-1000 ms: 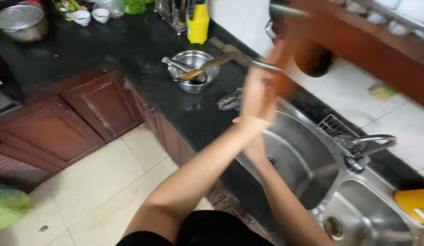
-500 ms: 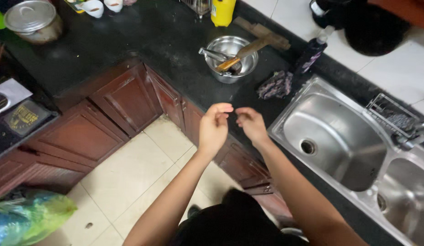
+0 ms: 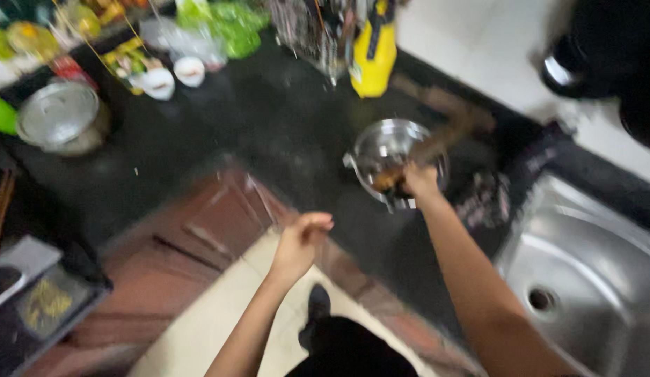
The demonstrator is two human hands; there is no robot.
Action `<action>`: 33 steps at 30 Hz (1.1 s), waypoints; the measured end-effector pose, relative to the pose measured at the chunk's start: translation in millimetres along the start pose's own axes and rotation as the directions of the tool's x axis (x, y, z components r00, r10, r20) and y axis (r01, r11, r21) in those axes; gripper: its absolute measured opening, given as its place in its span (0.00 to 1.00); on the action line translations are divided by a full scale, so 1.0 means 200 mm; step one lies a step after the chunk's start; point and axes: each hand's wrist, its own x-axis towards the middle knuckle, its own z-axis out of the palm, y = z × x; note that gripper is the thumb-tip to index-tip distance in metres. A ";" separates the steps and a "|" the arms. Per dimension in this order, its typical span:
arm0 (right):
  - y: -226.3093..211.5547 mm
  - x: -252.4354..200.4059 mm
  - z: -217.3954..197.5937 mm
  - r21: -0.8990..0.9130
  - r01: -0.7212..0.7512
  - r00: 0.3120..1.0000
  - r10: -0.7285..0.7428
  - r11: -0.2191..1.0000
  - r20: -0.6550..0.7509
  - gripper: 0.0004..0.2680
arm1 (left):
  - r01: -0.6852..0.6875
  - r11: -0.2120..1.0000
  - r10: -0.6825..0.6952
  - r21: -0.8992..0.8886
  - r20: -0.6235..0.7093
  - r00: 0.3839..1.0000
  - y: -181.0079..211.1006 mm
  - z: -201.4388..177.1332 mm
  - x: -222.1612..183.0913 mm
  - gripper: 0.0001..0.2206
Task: The person moves various dishes, including bowls and spoons, from a counter and organizes them into an overhead dish rack, then wipes down the kitchen counter and sink area with a cloth and rinses the cloth.
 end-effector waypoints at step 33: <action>-2.01 0.00 0.80 0.582 0.509 0.821 -0.561 0.634 -0.108 0.16 | 0.321 0.937 -0.278 -0.140 0.258 0.925 -0.31 -0.94 1.86 0.14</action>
